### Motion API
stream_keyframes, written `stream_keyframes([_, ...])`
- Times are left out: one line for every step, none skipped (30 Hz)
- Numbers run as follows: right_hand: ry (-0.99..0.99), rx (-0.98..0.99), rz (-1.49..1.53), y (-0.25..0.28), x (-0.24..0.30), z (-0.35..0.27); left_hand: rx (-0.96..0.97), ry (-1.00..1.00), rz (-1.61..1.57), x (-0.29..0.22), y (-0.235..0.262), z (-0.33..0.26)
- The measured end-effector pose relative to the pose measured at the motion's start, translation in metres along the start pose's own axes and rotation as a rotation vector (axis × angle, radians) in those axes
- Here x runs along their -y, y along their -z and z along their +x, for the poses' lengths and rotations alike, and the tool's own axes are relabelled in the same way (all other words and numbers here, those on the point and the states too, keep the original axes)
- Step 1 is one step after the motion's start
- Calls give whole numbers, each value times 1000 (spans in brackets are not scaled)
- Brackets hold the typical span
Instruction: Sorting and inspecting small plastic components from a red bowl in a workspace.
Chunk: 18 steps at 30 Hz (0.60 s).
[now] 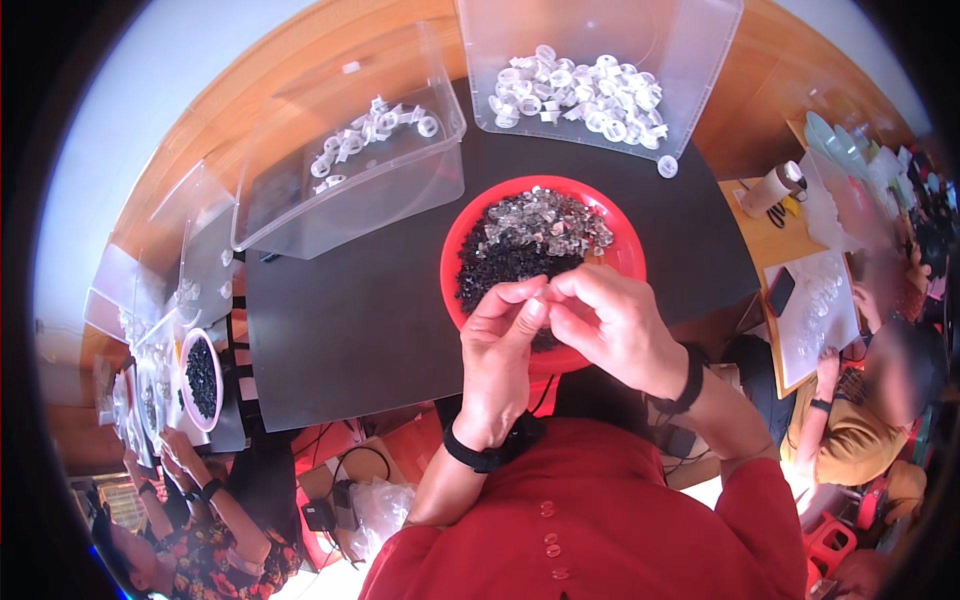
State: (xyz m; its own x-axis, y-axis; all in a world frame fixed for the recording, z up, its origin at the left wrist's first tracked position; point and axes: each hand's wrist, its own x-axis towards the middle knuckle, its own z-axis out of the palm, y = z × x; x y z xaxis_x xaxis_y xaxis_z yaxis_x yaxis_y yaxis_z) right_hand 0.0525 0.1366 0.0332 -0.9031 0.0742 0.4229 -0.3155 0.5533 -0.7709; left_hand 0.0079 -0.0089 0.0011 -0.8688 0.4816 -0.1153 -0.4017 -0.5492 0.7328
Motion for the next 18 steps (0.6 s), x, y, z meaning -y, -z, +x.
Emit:
stream_keyframes([-5,-5,-9,-1,2,0,-15,4,-9,0,1,1])
stream_keyframes([-2,-14,3,-2,5,0,-7,8,-12,-1,2,1])
stream_keyframes([0,-23,15,-4,7,0,8,-27,3,-2,3,0])
stream_keyframes([-32,-40,28,-9,8,-2,23,-63,18,-3,5,-1])
stream_keyframes([1,-50,0,-11,10,-3,31,-63,14,-3,6,-1])
stream_keyframes([-42,-37,38,-11,10,-4,32,-39,17,-3,8,-2])
stream_keyframes([-84,-24,77,-11,11,-5,34,-14,20,-3,10,-2])
stream_keyframes([-84,-27,70,-9,11,-4,50,2,30,-3,13,-2])
stream_keyframes([-57,21,58,-6,11,0,58,3,26,-3,14,-2])
stream_keyframes([-29,69,45,-2,11,4,85,-22,19,-3,13,-1])
stream_keyframes([-49,122,54,3,13,12,113,-44,15,-4,13,-1])
stream_keyframes([-22,141,70,10,12,21,121,-51,8,-6,7,-2])
stream_keyframes([4,160,85,15,13,31,138,-70,31,-10,0,-3])
stream_keyframes([-83,214,90,22,20,47,139,-71,3,-9,0,-3])
stream_keyframes([-164,271,100,25,28,66,135,-78,-22,-13,2,-6])
stream_keyframes([-33,189,76,24,27,84,139,-71,-28,-12,4,-5])
stream_keyframes([102,113,57,18,27,105,118,-47,-34,-15,3,-6])
stream_keyframes([114,18,134,12,33,123,96,-38,-37,-16,3,-6])
